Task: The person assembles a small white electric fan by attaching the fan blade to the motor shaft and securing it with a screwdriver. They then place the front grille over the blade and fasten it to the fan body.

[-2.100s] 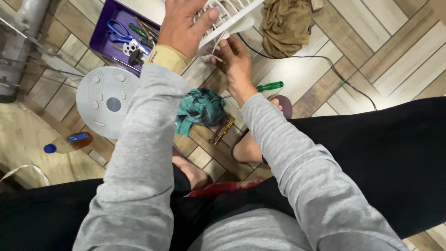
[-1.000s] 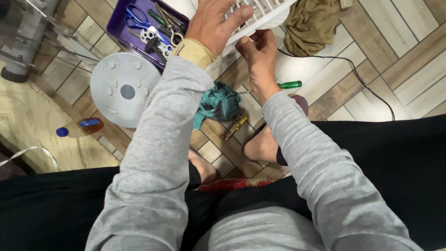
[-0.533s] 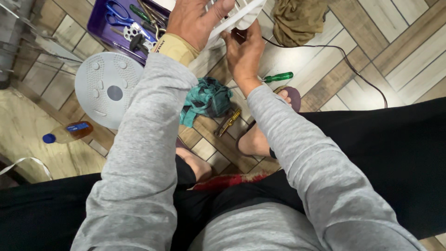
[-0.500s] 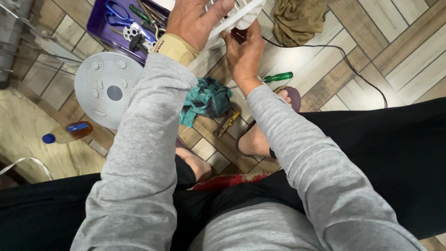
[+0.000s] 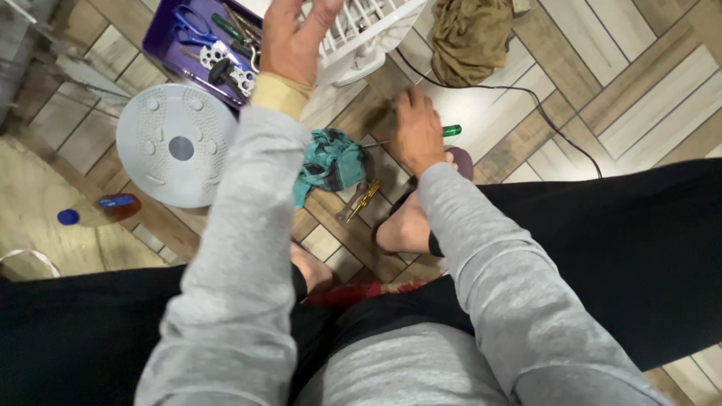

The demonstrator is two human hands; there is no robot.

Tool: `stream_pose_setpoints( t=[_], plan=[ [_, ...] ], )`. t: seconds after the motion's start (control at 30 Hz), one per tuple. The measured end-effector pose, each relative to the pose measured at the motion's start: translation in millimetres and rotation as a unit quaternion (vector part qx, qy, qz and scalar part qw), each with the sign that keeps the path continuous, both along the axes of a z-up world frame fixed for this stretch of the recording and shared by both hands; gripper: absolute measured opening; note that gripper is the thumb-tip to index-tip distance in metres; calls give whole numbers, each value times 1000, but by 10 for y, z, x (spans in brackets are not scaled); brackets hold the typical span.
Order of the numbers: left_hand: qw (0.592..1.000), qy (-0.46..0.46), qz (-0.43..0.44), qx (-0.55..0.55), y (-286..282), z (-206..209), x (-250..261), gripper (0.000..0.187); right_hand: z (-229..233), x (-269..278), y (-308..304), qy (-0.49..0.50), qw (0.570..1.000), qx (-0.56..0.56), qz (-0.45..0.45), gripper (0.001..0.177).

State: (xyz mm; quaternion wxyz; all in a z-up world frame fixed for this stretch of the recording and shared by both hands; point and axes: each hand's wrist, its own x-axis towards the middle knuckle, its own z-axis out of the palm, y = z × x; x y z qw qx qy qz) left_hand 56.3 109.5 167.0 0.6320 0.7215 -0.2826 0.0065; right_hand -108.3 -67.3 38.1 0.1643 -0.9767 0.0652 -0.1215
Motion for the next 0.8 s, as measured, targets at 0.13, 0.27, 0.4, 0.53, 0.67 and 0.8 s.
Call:
stream_pose_setpoints(
  t=[0.13,0.27,0.4,0.53,0.67,0.8],
  plan=[
    [941,-50,331,-46,58,-235,-641,32,-385,-239,-186,151,974,-168,26,37],
    [937,226,260,-63,-131,-731,-1282,38,-540,-209,-293,255,946,-193,58,26],
    [812,522,120,-232,-400,-1339,-1295,25,-422,-100,-406,312,934,-113,131,32],
    [736,577,104,-337,-610,-1794,-859,17,131,222,-556,363,912,-75,176,35],
    [693,584,97,-411,-790,-1961,-645,28,1365,381,-808,443,846,-221,196,30],
    [677,569,126,-450,-1086,-1965,-534,48,2657,191,-1050,422,857,-236,179,53]
  ],
)
